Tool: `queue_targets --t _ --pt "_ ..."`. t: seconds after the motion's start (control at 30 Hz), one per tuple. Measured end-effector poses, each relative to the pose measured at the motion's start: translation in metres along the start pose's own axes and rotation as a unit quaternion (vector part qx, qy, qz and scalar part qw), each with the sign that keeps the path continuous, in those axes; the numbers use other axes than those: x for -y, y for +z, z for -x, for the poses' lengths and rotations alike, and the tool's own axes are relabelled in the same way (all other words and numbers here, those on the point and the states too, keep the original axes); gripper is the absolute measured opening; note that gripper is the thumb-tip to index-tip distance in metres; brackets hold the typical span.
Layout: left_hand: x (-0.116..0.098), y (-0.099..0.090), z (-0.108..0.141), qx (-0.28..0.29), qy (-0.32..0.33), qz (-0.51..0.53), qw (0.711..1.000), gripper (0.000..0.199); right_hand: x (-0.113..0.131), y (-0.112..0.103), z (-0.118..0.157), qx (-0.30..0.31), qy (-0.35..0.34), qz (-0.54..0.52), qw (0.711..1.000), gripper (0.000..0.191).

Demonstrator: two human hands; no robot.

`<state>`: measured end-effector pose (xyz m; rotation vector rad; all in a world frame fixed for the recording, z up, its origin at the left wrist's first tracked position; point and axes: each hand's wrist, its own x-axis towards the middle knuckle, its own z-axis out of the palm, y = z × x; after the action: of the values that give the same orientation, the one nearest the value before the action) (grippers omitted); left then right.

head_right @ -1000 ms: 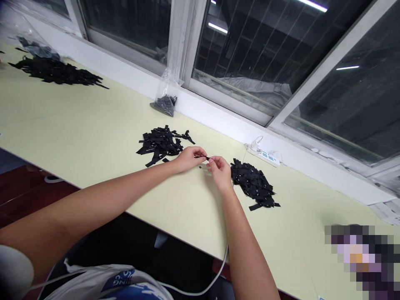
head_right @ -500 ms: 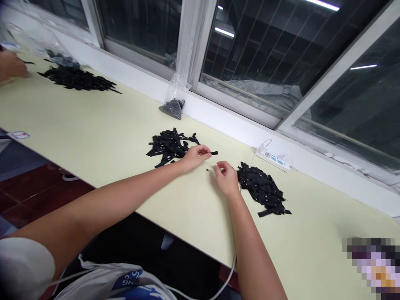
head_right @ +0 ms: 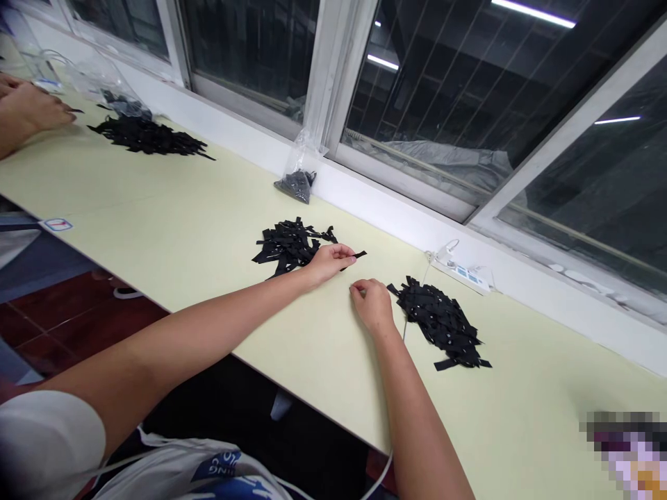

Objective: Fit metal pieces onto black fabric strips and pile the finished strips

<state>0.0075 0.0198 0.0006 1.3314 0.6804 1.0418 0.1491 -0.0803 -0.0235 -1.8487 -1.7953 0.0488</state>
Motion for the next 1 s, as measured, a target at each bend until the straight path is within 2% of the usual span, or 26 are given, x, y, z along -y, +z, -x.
queue_targets --t 0.13,0.27,0.53,0.87,1.0 --pt "0.000 0.000 0.000 0.003 -0.006 -0.002 1.000 0.014 0.003 -0.002 0.000 0.008 -0.009 0.036 0.999 0.016" --pt "-0.004 0.000 0.002 -0.009 -0.048 -0.016 0.999 0.013 0.008 -0.005 0.000 0.022 -0.017 0.075 0.997 0.014" --pt "-0.007 0.002 0.005 -0.005 -0.106 0.035 0.994 0.010 0.013 -0.006 0.000 0.040 0.018 0.087 0.995 0.011" --pt "0.001 0.000 0.000 -0.004 -0.052 -0.023 0.998 0.015 0.026 -0.015 0.008 0.046 0.021 0.056 0.997 0.006" --pt "-0.004 0.000 0.003 0.000 -0.033 -0.034 0.999 0.013 0.022 -0.015 0.010 0.026 0.020 -0.013 0.999 0.009"
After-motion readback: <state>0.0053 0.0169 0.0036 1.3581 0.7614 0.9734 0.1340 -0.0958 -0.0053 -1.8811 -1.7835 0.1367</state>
